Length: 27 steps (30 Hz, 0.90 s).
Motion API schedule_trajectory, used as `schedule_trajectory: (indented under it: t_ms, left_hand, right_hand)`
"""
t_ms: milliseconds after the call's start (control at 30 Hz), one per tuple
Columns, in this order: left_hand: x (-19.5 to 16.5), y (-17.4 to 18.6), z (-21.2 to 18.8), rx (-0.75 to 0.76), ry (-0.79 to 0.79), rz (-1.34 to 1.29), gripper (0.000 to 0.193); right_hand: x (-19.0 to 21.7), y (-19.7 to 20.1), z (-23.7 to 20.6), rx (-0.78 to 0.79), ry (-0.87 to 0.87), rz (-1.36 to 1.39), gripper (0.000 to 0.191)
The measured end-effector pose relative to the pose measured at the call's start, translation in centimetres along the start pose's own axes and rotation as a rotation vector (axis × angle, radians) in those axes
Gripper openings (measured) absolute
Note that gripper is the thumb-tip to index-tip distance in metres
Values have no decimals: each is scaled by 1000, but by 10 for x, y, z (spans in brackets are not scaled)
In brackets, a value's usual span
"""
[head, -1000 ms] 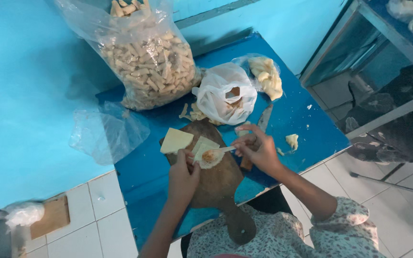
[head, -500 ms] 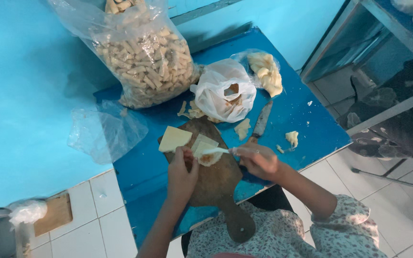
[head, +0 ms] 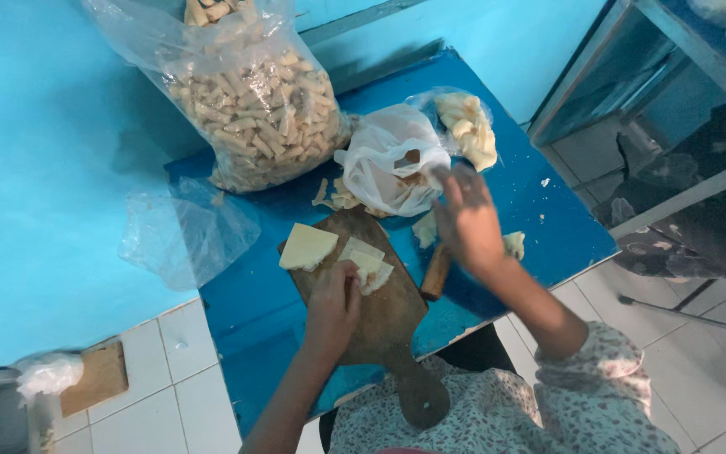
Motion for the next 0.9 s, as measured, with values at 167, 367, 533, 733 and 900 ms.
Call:
schedule_trajectory:
  t_ms: [167,367,533,733,900]
  left_hand:
    - [1,-3,0,18,9,31,30]
    - [1,-5,-2,-10,-39,26,32]
    - [1,-4,-2,-3,-32,15,31]
    - [1,-2,-1,-1,-9,-16,40]
    - [3,-2,0,8,53,-28,43]
  right_hand:
    - [56,-21,-50,326,-255,330,44]
    - [62,-38,-65,353,-325,298,47]
    - [57,-44,-64,357,-368,394,57]
    - [54,-46,-56,463,-369,369,58]
    - [60,-46,-51,504,-479,482,58]
Point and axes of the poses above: each hand's wrist, its own z-axis towards the middle knuckle, its own y-axis out of the back of the hand, x = y × z, the point moved 4 cm from there along z, towards the middle knuckle, and after that the axes turned 14 degrees about -x, right-handed, at the moved point
